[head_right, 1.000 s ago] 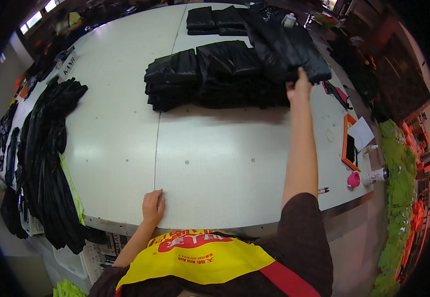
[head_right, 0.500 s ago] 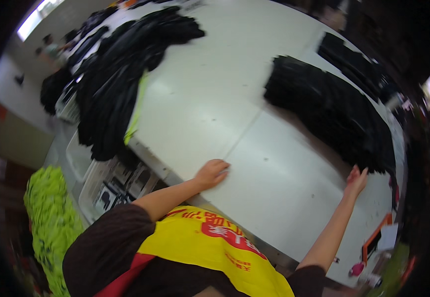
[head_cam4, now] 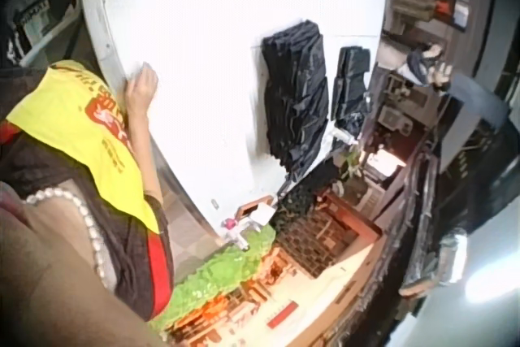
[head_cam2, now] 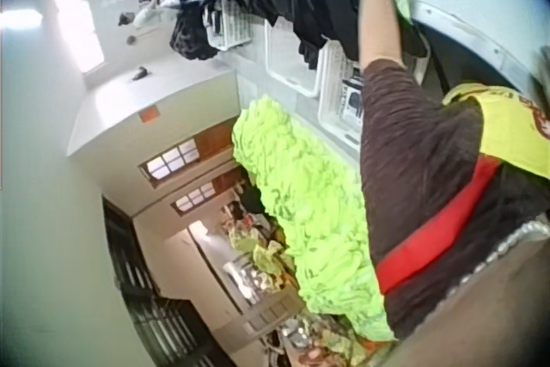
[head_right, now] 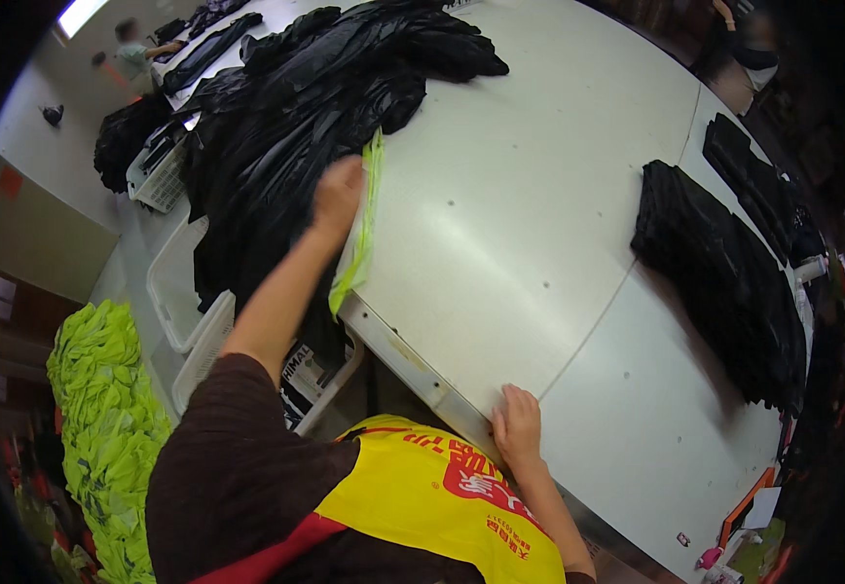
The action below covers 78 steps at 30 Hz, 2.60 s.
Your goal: The person repeatedly folds black trousers on a white table, inspects the inside of each garment, and uses a small blade to trim loose threads. The folded items are stacked on the table.
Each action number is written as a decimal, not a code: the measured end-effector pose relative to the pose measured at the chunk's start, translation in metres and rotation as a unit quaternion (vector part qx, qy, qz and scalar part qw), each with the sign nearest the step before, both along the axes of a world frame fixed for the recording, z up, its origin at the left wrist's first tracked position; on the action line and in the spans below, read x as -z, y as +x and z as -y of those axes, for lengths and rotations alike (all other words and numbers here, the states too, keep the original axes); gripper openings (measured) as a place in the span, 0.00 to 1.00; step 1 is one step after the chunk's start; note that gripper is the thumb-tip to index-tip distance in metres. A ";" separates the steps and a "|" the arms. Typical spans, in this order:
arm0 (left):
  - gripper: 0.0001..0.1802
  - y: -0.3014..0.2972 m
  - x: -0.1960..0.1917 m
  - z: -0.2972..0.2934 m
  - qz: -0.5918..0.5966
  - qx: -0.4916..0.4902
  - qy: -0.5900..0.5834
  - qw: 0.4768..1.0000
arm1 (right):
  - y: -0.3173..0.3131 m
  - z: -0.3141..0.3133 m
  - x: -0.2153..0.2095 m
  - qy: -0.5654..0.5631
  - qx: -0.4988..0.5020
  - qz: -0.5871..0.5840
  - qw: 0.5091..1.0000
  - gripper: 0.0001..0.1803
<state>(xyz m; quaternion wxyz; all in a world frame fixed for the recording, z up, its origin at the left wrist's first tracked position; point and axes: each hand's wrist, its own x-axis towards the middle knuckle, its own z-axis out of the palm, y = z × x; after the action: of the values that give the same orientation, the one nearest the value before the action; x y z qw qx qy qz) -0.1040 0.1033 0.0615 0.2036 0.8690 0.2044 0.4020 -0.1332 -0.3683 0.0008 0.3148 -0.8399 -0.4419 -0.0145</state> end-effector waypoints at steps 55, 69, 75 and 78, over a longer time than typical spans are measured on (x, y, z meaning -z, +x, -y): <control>0.64 -0.089 0.010 0.362 -0.231 0.159 -0.306 0.910 | -0.056 0.071 -0.013 -0.010 -0.083 0.091 0.992 0.08; 0.57 -0.096 0.056 0.405 -0.230 0.133 -0.143 0.953 | 0.041 0.102 -0.089 -0.012 0.074 -0.073 0.995 0.16; 0.58 -0.100 0.055 0.418 -0.221 0.152 -0.117 0.956 | 0.119 0.080 -0.064 -0.075 -0.007 -0.139 0.987 0.23; 0.58 -0.099 0.054 0.423 -0.218 0.157 -0.106 0.958 | 0.129 0.081 -0.068 -0.177 -0.065 -0.180 0.966 0.24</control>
<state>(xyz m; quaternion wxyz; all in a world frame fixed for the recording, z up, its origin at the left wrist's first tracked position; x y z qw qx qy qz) -0.2034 -0.3201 0.0074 0.3053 0.9301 0.1462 0.1424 -0.0042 -0.4494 0.0692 0.2359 -0.8403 -0.4274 0.2356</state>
